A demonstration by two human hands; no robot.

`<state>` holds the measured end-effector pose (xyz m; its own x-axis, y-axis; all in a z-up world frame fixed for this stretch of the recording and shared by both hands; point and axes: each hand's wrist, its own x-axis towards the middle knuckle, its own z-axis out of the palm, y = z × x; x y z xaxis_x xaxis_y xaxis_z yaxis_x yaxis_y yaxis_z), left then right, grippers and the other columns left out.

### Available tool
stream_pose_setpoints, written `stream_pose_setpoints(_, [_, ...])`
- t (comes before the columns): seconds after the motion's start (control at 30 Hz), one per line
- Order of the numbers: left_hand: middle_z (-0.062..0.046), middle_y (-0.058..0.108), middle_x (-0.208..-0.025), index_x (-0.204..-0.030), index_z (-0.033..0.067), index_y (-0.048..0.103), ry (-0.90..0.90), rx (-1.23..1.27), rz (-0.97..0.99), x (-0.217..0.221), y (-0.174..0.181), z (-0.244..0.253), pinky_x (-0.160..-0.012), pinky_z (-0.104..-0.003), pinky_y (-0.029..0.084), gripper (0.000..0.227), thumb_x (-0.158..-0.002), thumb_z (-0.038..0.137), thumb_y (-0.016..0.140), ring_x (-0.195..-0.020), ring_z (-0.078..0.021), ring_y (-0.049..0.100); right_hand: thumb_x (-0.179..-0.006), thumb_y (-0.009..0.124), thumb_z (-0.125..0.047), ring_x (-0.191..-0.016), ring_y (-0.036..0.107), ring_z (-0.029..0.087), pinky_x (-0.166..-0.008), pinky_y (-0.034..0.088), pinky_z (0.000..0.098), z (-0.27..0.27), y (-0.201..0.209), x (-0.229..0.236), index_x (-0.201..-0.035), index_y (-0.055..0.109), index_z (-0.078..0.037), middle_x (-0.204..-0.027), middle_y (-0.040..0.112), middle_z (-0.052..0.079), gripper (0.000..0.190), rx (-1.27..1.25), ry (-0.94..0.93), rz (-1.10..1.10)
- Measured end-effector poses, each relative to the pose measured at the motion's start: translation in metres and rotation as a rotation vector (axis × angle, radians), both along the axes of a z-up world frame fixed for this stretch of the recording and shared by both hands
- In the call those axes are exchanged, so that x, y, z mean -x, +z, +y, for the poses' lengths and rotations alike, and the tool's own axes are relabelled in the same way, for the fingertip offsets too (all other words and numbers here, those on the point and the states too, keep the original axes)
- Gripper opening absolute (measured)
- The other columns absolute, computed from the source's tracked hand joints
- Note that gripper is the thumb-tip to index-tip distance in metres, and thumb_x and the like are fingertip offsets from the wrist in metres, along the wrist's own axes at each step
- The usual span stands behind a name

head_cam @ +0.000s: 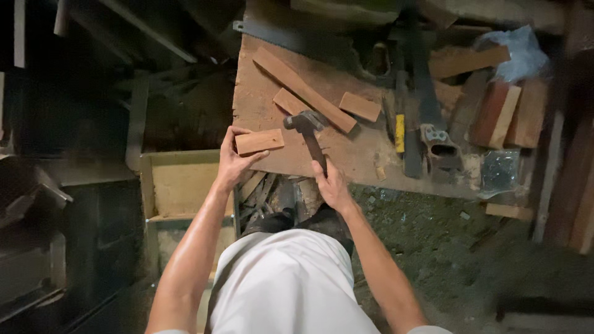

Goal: The person hammers nails into small wooden blocks on a workbench. They repeatedly position the blocks, drive nails with a hammer, and adjust the pieces throughout the clip.

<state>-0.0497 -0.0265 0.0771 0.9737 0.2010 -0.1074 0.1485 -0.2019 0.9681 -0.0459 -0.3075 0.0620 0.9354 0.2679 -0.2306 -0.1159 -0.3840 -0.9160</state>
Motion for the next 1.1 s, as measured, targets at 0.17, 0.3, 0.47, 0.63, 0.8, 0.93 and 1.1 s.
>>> stream_pose_setpoints(0.17, [-0.002,0.065,-0.112,-0.115,0.0087,0.054,0.029,0.206,-0.011,-0.001,0.016,-0.011,-0.092,-0.029,0.057,0.059,-0.072,0.007,0.094,-0.105,-0.0118,0.063,-0.104,0.053,-0.040,-0.059,0.061,0.022,-0.059,0.049,0.0370,0.004,0.015,0.004,-0.106,0.059,-0.003,-0.066,0.060,0.010,0.037,-0.031,-0.005,0.067])
stream_pose_setpoints(0.3, [-0.001,0.065,-0.114,-0.116,0.0100,0.055,0.023,0.252,0.008,0.000,0.032,-0.014,-0.092,-0.028,0.057,0.060,-0.071,0.005,0.094,-0.106,-0.0116,0.064,-0.107,0.053,-0.041,-0.063,0.059,0.018,-0.060,0.050,0.0359,0.005,0.022,0.002,-0.105,0.060,-0.001,-0.070,0.061,0.007,0.040,-0.073,0.002,0.017])
stream_pose_setpoints(0.47, [-0.002,0.061,-0.119,-0.114,0.0108,0.053,-0.017,0.380,-0.063,0.000,0.050,-0.013,-0.094,-0.030,0.058,0.058,-0.072,0.001,0.093,-0.111,-0.0122,0.062,-0.105,0.051,-0.043,-0.063,0.055,0.015,-0.059,0.049,0.0346,0.004,0.033,-0.003,-0.112,0.059,-0.001,-0.071,0.058,0.005,0.044,-0.106,-0.010,0.058])
stream_pose_setpoints(0.63, [-0.003,0.059,-0.121,-0.113,0.0106,0.052,-0.050,0.355,-0.154,-0.005,0.059,-0.010,-0.100,-0.030,0.056,0.060,-0.072,-0.002,0.093,-0.114,-0.0130,0.059,-0.106,0.052,-0.045,-0.064,0.056,0.014,-0.060,0.048,0.0335,0.006,0.044,-0.008,-0.115,0.058,-0.001,-0.072,0.057,0.007,0.046,-0.085,-0.007,-0.009])
stream_pose_setpoints(0.8, [-0.002,0.056,-0.122,-0.109,0.0121,0.053,-0.079,0.511,-0.171,-0.004,0.057,-0.009,-0.101,-0.035,0.058,0.059,-0.066,-0.005,0.089,-0.116,-0.0122,0.057,-0.102,0.055,-0.043,-0.060,0.057,0.015,-0.058,0.047,0.0345,0.010,0.050,-0.007,-0.111,0.059,-0.002,-0.067,0.058,0.007,0.042,-0.078,-0.060,0.053])
stream_pose_setpoints(0.93, [-0.005,0.059,-0.125,-0.114,0.0082,0.056,-0.069,0.349,-0.244,0.001,0.050,-0.010,-0.108,-0.033,0.051,0.059,-0.068,-0.008,0.089,-0.120,-0.0154,0.058,-0.101,0.059,-0.041,-0.063,0.056,0.016,-0.061,0.047,0.0347,0.007,0.049,-0.012,-0.106,0.061,-0.003,-0.069,0.058,0.006,0.039,-0.018,-0.076,0.002])
stream_pose_setpoints(1.1, [-0.009,0.066,-0.117,-0.120,0.0054,0.061,0.058,0.221,0.039,0.006,0.035,-0.005,-0.096,-0.032,0.057,0.063,-0.068,0.004,0.096,-0.109,-0.0166,0.064,-0.101,0.066,-0.039,-0.067,0.054,0.016,-0.063,0.047,0.0358,-0.005,0.033,-0.026,-0.103,0.063,-0.004,-0.072,0.055,0.006,0.036,0.081,-0.147,-0.033])
